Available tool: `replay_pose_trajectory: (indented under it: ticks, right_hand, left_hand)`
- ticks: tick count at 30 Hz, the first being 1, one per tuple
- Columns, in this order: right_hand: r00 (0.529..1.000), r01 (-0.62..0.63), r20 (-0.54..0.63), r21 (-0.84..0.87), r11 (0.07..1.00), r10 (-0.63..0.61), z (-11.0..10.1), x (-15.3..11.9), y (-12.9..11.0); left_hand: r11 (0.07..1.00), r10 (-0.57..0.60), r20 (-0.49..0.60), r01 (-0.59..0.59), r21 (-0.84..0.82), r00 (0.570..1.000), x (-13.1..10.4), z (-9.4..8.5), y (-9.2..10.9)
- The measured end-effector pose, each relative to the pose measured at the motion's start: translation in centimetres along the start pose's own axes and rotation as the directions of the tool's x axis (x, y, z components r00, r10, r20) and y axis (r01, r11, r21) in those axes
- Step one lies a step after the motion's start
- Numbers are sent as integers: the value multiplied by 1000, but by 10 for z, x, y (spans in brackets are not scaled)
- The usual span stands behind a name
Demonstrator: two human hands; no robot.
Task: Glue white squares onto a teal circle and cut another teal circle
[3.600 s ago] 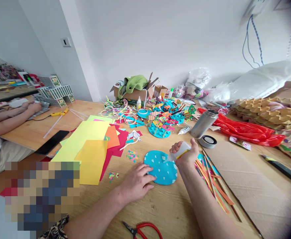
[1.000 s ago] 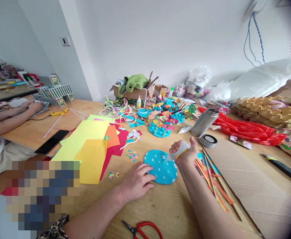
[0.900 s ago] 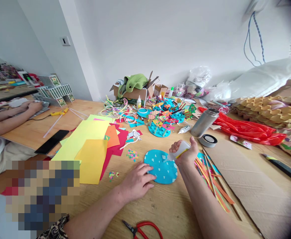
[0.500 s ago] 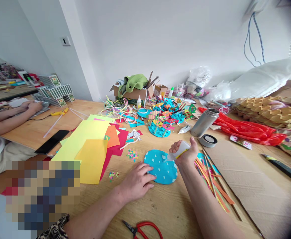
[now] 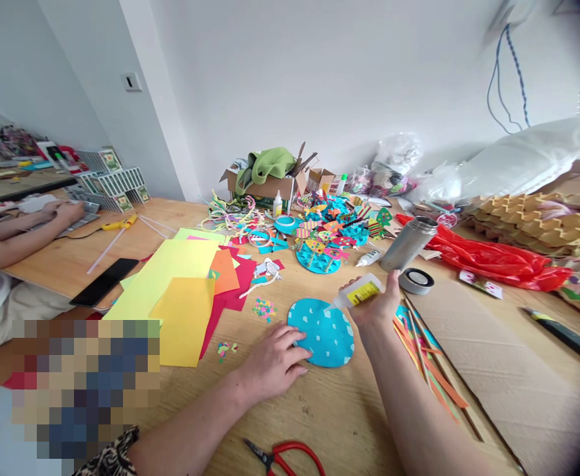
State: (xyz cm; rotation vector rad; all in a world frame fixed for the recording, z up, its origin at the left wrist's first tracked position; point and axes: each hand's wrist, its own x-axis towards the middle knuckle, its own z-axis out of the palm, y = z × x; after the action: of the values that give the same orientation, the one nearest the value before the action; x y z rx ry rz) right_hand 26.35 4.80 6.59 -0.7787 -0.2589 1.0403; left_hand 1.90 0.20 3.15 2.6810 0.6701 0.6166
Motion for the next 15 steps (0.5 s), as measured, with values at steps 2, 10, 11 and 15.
replay_pose_trajectory:
  ticks: [2,10,11,15]
  right_hand:
    - [996,-64,-59,34,997,66,4,0,-2]
    - [984,-146,-101,27,989,148,19,-5,1]
    - [982,-158,-99,19,987,159,20,-5,2]
    - [970,-224,-96,7,975,224,18,-7,2]
  left_hand:
    - [1000,-3,0,3,0,1000,0,0,0]
    - [1000,-7,3,7,-3,1000,0,-1,1]
    - [1000,-9,3,9,-4,1000,0,-1,1]
    - [1000,-14,8,14,-2,1000,0,-1,1]
